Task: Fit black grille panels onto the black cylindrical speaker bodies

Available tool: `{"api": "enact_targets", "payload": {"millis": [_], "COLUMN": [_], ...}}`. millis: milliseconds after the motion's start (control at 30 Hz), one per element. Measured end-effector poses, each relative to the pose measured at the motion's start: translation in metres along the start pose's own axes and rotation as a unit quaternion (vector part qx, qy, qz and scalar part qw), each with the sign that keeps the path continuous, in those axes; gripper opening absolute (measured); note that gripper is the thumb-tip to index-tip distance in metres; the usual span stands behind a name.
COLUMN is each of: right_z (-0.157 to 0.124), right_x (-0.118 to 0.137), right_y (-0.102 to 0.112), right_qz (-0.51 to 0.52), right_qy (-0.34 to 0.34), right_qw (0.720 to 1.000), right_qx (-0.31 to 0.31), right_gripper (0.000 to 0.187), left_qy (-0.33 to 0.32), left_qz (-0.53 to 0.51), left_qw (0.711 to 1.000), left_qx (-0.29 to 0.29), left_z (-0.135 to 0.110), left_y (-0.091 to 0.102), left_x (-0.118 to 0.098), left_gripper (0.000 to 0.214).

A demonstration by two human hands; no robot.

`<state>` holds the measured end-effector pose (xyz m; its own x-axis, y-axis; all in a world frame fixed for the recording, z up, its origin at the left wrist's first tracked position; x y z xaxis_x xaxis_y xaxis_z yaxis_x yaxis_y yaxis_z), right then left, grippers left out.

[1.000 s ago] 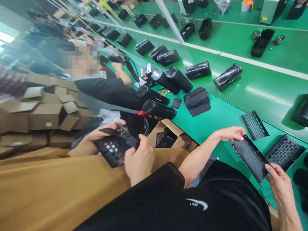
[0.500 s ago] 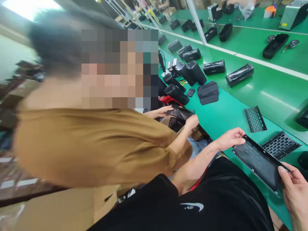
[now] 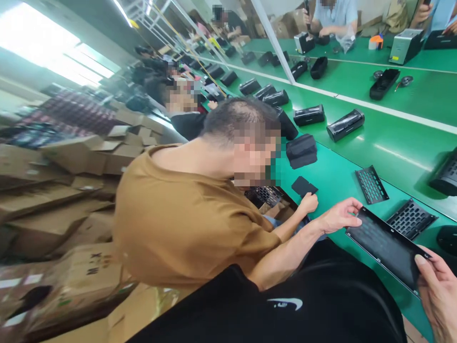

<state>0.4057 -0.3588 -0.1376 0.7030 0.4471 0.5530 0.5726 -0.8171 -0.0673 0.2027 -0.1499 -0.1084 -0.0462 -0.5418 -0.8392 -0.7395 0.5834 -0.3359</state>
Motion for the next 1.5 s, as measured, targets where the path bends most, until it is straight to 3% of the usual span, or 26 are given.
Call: {"api": "enact_targets", "payload": {"millis": [267,467,600,733,1167,1500], "right_z": [-0.017,-0.014,-0.009,-0.005,-0.003,-0.002], "right_x": [0.009,0.014,0.012,0.011,0.015,0.014], "right_y": [-0.008,-0.01,-0.007,-0.004,-0.008,-0.005], "right_qz": [0.013,0.013,0.005,0.007,-0.01,0.004], "right_qy": [-0.019,0.001,0.034,0.03,0.054,0.036], "right_qw": [0.997,0.998,0.998,0.998,0.997,0.997], "right_qx": [-0.07,-0.068,-0.056,-0.063,-0.05,-0.069], "right_gripper": [0.074,0.074,0.061,0.061,0.05,0.055], "left_qy": [0.001,0.011,0.002,0.0,-0.016,-0.024], "left_qz": [-0.041,-0.043,-0.042,-0.052,-0.057,-0.06], "left_qw": [0.999,0.999,0.999,0.998,0.998,0.998], "left_qx": [0.012,-0.011,-0.022,-0.03,-0.021,0.001], "left_z": [0.007,0.011,0.016,0.021,0.011,0.012], "left_y": [0.003,0.009,0.012,0.012,0.013,0.013], "left_x": [0.004,0.014,0.026,0.034,0.02,0.016], "left_gripper": [0.068,0.065,0.059,0.06,0.069,0.068]}}
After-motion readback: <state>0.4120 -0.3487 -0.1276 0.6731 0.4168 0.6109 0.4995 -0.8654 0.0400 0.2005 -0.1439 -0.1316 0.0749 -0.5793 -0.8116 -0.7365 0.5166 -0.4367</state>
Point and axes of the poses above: each hand's wrist, its own z-axis towards the middle knuckle, its own y-axis out of the back of the hand, x = y × z, the point moved 5 cm from there along z, towards the middle knuckle, and after that the axes turned 10 degrees about -y, right-handed, at the moved point
